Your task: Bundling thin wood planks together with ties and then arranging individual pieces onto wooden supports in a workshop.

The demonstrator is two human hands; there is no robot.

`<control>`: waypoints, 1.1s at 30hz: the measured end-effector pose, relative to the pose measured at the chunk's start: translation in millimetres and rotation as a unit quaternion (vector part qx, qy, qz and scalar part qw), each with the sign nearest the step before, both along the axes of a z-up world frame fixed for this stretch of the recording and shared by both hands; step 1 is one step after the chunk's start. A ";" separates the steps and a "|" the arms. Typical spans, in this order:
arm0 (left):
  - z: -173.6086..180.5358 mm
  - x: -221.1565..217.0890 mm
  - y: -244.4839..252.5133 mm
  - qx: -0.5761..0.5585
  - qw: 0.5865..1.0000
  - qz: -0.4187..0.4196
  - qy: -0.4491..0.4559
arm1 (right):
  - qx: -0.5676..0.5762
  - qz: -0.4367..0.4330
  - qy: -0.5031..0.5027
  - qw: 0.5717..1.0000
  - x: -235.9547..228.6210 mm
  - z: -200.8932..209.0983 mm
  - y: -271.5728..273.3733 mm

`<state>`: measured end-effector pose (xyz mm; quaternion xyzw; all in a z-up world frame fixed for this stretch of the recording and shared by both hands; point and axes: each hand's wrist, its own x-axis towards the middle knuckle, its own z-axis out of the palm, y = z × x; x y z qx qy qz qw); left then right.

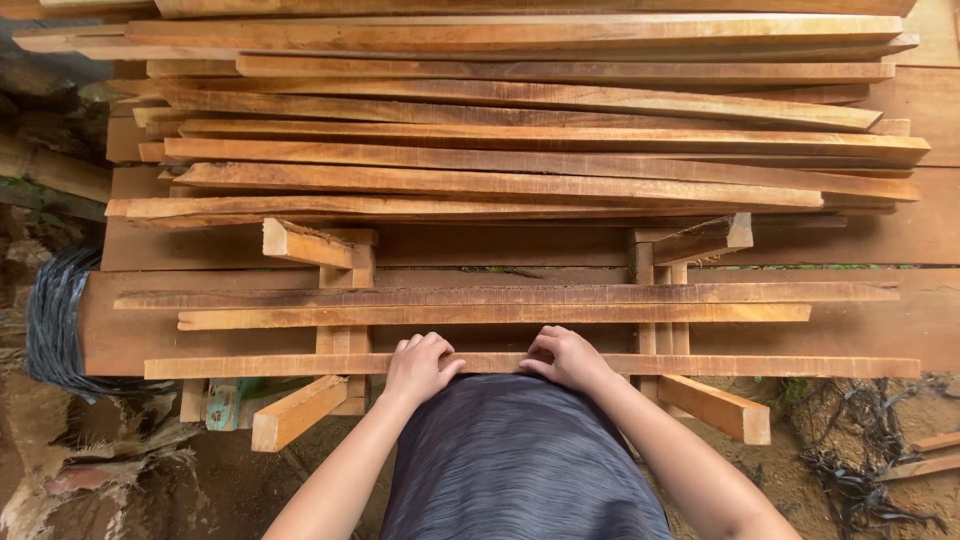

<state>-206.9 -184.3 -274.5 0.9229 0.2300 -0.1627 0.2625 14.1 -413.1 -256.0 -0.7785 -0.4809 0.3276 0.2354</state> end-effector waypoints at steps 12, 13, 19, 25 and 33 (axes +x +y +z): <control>-31.1 56.4 35.5 0.146 0.988 0.040 -0.006 | -0.190 -0.036 -0.153 0.969 63.6 11.5 48.9; -29.0 54.6 34.4 0.148 0.988 0.041 -0.005 | -0.188 -0.035 -0.153 0.970 64.0 8.5 46.9; -10.3 20.2 15.9 0.111 0.993 0.004 0.026 | -0.218 0.008 -0.120 0.968 49.9 -2.1 24.6; 5.0 -7.8 -3.3 0.096 0.993 -0.073 0.014 | -0.234 0.013 -0.088 0.968 42.2 9.9 19.8; -27.4 -22.9 -4.7 0.141 0.983 -0.116 0.003 | -0.214 -0.054 -0.155 0.963 39.8 -16.6 22.2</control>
